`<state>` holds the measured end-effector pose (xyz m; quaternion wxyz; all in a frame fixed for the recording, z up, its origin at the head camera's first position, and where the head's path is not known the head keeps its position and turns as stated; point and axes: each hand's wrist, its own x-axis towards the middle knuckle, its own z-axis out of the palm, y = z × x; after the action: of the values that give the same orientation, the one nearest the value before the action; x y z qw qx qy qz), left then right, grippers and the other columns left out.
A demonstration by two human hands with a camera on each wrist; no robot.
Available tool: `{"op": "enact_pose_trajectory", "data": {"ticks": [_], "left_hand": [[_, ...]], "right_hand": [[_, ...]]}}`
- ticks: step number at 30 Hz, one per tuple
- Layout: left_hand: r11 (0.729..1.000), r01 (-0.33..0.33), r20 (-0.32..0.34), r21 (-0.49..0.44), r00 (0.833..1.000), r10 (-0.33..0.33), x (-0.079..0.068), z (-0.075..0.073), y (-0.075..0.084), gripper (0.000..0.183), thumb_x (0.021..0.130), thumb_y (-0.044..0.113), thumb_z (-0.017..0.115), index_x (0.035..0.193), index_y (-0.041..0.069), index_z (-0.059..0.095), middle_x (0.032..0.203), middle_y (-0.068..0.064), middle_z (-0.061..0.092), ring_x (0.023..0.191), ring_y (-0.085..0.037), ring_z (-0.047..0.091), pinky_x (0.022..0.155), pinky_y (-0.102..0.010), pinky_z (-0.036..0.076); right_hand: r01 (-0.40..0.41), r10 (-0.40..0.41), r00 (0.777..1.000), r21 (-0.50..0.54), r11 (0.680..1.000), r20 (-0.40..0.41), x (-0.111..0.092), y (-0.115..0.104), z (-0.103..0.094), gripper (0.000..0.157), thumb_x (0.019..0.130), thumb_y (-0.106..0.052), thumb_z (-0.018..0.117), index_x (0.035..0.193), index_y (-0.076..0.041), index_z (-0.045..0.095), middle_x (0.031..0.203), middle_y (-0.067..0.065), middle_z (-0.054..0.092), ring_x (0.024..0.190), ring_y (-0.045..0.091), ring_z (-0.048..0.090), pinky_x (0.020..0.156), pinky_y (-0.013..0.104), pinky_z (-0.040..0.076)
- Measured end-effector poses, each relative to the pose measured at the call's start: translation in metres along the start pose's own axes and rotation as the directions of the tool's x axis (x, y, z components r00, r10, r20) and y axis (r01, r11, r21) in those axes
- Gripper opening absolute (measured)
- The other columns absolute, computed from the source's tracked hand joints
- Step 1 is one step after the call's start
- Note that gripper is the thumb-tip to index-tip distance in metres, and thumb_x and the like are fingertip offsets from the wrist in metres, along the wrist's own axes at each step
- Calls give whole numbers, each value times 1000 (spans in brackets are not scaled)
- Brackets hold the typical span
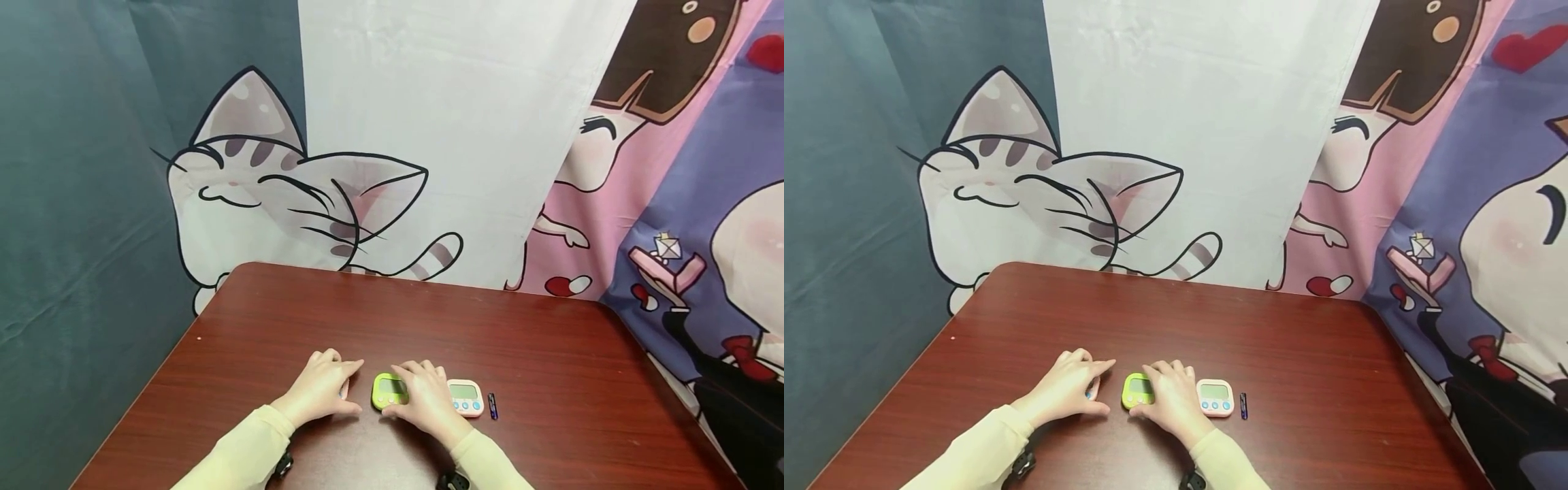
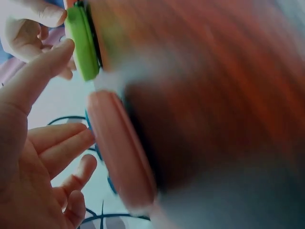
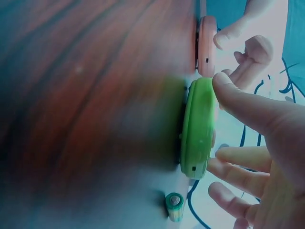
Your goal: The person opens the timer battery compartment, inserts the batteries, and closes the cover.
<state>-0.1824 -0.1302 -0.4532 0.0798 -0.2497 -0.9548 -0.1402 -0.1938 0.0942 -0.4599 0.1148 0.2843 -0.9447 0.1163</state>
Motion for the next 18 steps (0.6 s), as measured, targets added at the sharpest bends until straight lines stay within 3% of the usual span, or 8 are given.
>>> {"op": "enact_pose_trajectory", "data": {"ticks": [2, 6, 7, 13, 18], "left_hand": [[1000, 6, 8, 4, 1000, -6, 3, 3, 5, 78, 63, 49, 82, 124, 6, 62, 74, 13, 64, 85, -15, 43, 77, -36, 31], [999, 35, 27, 16, 999, -35, 10, 7, 12, 77, 62, 48, 83, 124, 8, 63, 112, 1, 69, 84, -15, 42, 76, -35, 31], [998, 55, 38, 11, 998, -55, 11, 7, 14, 77, 63, 49, 83, 125, 8, 63, 114, 1, 68, 84, -16, 42, 73, -34, 32], [987, 163, 92, -18, 983, -161, 18, 11, 23, 76, 64, 52, 81, 126, 14, 62, 105, 3, 68, 84, -20, 43, 53, -34, 39], [991, 135, 89, -21, 987, -133, 22, 13, 27, 74, 61, 52, 82, 121, 13, 65, 90, -1, 62, 79, -21, 45, 55, -38, 41]], "right_hand": [[-3, 3, 1000, -7, 1000, 8, -2, 2, 0, 75, 59, -57, 80, 120, -15, 65, 110, -1, 65, 94, 19, 53, 73, 34, 33], [0, 0, 1000, -24, 1000, 14, -5, 6, -1, 75, 59, -59, 79, 120, -17, 65, 110, -2, 65, 94, 19, 53, 73, 34, 33], [4, -3, 1000, -29, 1000, 12, -5, 7, 0, 75, 59, -59, 79, 120, -17, 65, 110, -2, 65, 94, 19, 53, 73, 34, 34], [15, -15, 1000, -29, 999, -9, -8, 9, 1, 66, 62, -54, 80, 115, -17, 68, 106, -3, 66, 92, 18, 54, 72, 33, 34], [28, -29, 999, -28, 999, -16, -9, 12, 1, 62, 62, -52, 80, 112, -17, 69, 104, -4, 65, 91, 17, 53, 71, 32, 34]]}}
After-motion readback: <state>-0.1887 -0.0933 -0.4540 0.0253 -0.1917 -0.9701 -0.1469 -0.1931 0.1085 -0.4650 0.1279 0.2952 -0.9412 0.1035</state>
